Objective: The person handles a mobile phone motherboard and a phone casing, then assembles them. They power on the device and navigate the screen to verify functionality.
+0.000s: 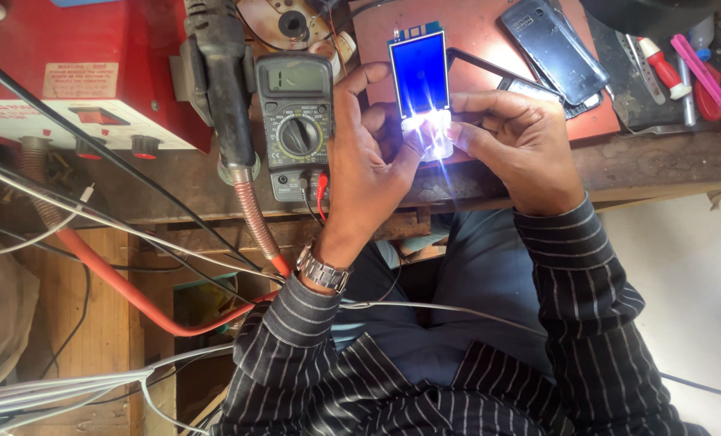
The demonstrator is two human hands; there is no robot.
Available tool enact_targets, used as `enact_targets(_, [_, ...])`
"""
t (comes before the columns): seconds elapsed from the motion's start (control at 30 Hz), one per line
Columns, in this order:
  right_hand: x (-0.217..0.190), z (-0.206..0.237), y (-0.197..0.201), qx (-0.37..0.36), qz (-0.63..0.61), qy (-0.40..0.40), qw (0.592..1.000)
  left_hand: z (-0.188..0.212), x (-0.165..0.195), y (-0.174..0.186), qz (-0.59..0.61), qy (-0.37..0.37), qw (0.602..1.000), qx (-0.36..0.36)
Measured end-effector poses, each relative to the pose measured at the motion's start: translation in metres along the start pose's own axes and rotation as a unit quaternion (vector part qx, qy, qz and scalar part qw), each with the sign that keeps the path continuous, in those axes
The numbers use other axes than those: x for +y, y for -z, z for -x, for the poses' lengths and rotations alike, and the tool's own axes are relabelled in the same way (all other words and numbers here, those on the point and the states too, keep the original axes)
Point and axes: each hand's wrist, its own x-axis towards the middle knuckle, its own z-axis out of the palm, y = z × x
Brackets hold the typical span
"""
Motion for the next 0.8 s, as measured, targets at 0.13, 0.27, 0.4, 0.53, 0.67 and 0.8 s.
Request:
enact_targets(0.13, [0.0006,0.0000,0.0001,-0.002,-0.009,0.006,1.000,-0.0012,0.0016,-0.0010,-0.031,-0.047,0.998,0.006])
enact_targets(0.27, [0.0014,0.0002,0.0004,0.000,-0.006,0.001,1.000,-0.0001,0.0009,0.0005,-0.017,-0.018,1.000,-0.001])
enact_targets(0.4, [0.0015,0.0000,0.0012,-0.002,-0.007,0.002,1.000,0.0008,-0.0018,0.0010,-0.017,-0.023,1.000,0.000])
enact_targets(0.53, [0.0018,0.0014,0.0000,0.001,-0.006,0.002,1.000,0.0016,-0.0037,0.0004,-0.016,-0.049,0.999,0.001])
enact_targets(0.67, [0.0011,0.0012,-0.0002,-0.002,-0.010,0.007,1.000,0.0019,-0.0040,0.0007,-0.016,-0.045,0.999,0.004])
enact_targets(0.8, [0.0002,0.0014,-0.0003,-0.001,-0.003,0.005,1.000,0.0014,-0.0046,-0.0005,-0.014,-0.053,0.998,0.005])
